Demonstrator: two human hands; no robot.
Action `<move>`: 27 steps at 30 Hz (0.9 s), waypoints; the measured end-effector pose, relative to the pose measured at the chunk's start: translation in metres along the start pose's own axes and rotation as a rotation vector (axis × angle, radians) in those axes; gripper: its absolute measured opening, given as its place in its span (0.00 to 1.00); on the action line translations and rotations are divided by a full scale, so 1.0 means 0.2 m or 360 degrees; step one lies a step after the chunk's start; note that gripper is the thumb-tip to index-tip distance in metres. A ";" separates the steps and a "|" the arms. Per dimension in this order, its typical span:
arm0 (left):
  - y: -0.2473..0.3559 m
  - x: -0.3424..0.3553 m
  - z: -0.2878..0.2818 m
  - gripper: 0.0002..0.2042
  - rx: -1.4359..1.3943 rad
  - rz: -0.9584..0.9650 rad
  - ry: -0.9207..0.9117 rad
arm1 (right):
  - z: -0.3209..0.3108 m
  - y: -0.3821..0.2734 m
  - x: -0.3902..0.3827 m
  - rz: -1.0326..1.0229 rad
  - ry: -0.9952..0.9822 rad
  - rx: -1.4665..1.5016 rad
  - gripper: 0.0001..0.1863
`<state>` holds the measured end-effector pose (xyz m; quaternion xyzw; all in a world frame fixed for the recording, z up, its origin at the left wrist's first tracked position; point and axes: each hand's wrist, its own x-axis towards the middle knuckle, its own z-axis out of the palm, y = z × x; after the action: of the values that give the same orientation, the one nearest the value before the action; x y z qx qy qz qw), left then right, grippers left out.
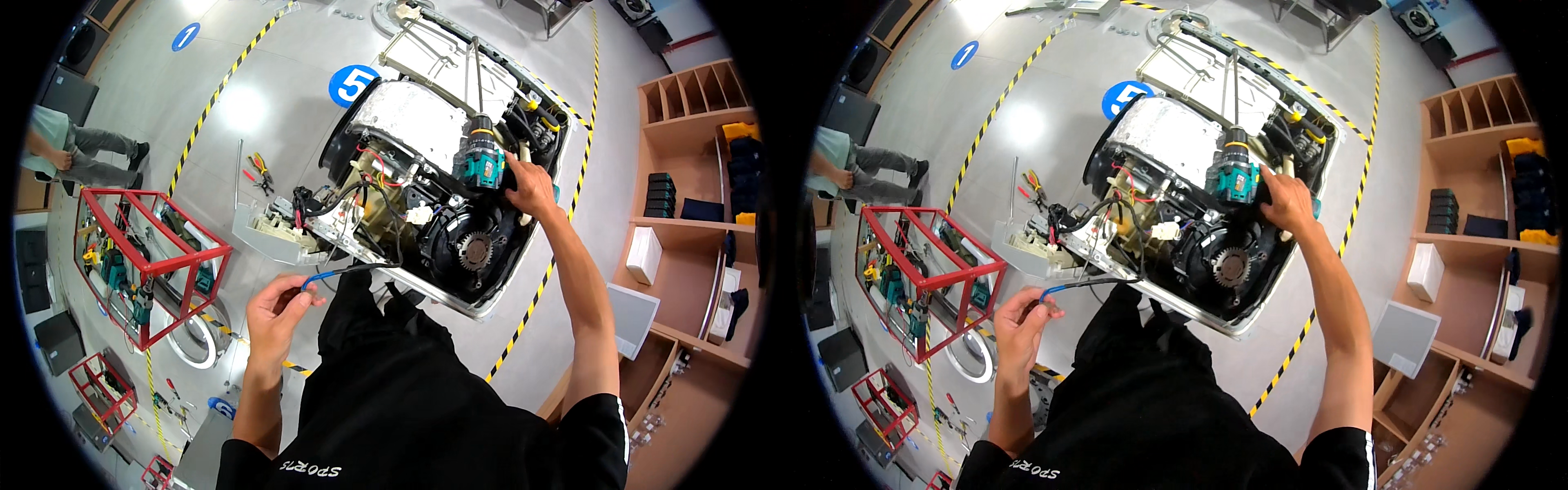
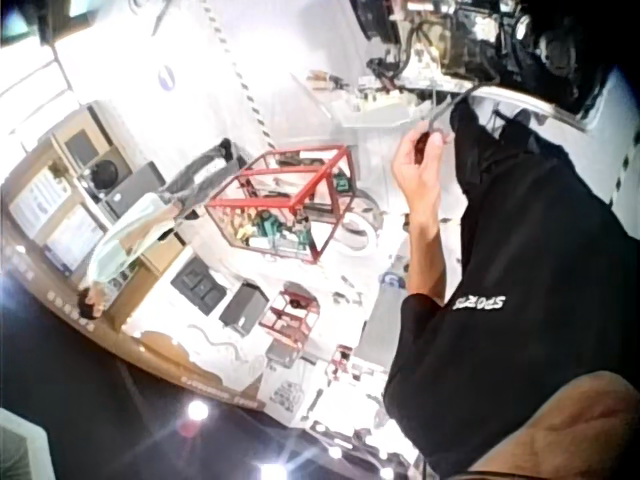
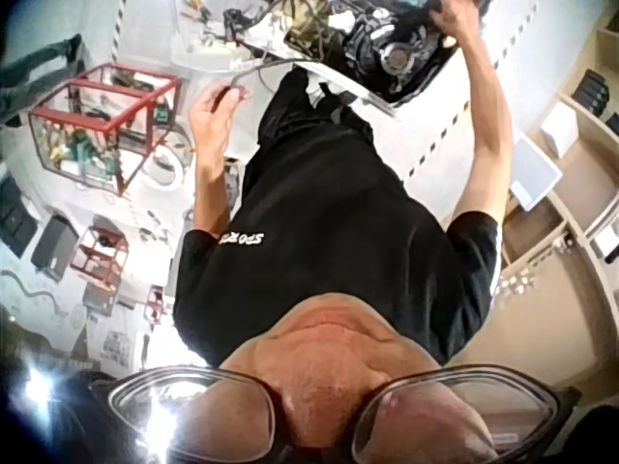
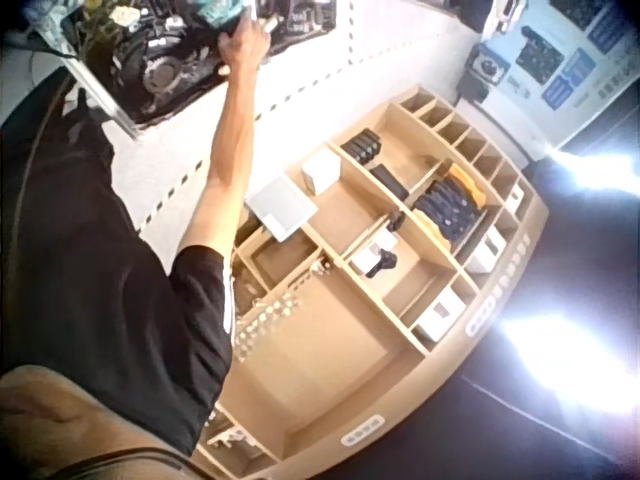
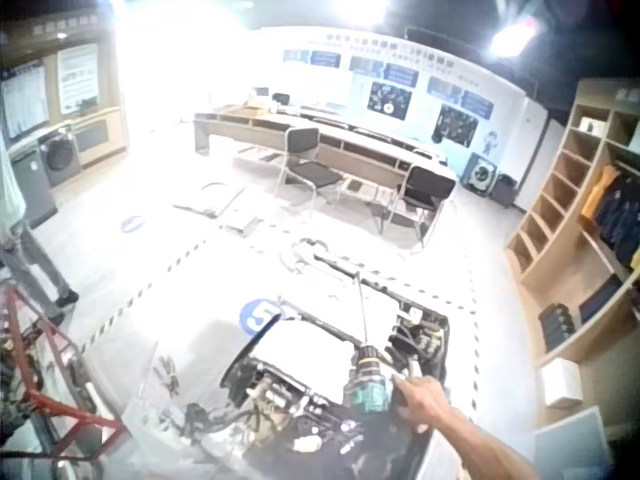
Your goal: The person manipulates electrical connectors and wires inside the top of a washing machine. They then use a screwdriver and an electric drill to work on internal components and secure screws.
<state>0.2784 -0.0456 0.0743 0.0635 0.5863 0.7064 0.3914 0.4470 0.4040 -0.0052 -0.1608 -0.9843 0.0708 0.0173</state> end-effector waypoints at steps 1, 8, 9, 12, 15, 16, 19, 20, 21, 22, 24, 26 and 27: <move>0.02 0.01 0.03 0.09 -0.0019 0.0042 -0.0003 | 0.01 0.02 0.00 0.0015 0.0029 0.0042 0.39; 0.05 0.06 0.09 0.12 0.0032 0.0199 -0.0148 | 0.05 0.04 -0.01 0.0263 -0.0098 0.0165 0.40; 0.05 0.06 0.09 0.12 0.0050 0.0210 -0.0163 | 0.05 0.04 -0.02 0.0221 -0.0059 0.0136 0.41; 0.07 0.07 0.10 0.12 0.0226 0.0267 -0.0241 | -0.01 -0.05 -0.04 0.0190 0.0108 -0.0007 0.35; 0.09 0.08 0.12 0.11 0.0507 0.0462 -0.0299 | -0.14 -0.30 -0.05 0.0415 0.0410 0.0366 0.25; 0.10 0.10 0.14 0.12 0.0617 0.0555 -0.0351 | -0.20 -0.41 -0.08 0.0572 0.0388 0.0650 0.16; 0.17 0.13 0.23 0.13 0.0933 0.0742 -0.0477 | -0.36 -0.78 -0.22 0.0663 -0.0091 0.1597 0.12; 0.16 0.14 0.24 0.13 0.0946 0.0854 -0.0532 | -0.39 -0.91 -0.26 0.0667 -0.0401 0.1955 0.13; 0.14 0.17 0.25 0.14 0.0941 0.0978 -0.0600 | -0.40 -1.02 -0.28 0.0668 -0.0705 0.2292 0.14; 0.14 0.19 0.27 0.14 0.1044 0.1073 -0.0645 | -0.39 -1.13 -0.31 0.0663 -0.0742 0.2588 0.15; 0.13 0.20 0.30 0.15 0.1247 0.1262 -0.0725 | -0.36 -1.28 -0.31 0.0760 -0.0720 0.2987 0.17; 0.14 0.19 0.33 0.16 0.1330 0.1303 -0.0723 | -0.31 -1.34 -0.31 0.0974 -0.0565 0.3182 0.16; 0.14 0.19 0.33 0.16 0.1373 0.1328 -0.0719 | -0.32 -1.36 -0.31 0.1136 -0.0430 0.3248 0.15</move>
<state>0.2751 0.0305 0.1057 0.5854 0.6469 0.4692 0.1368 0.4236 0.1370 0.0969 -0.3381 -0.3523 0.8726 0.0129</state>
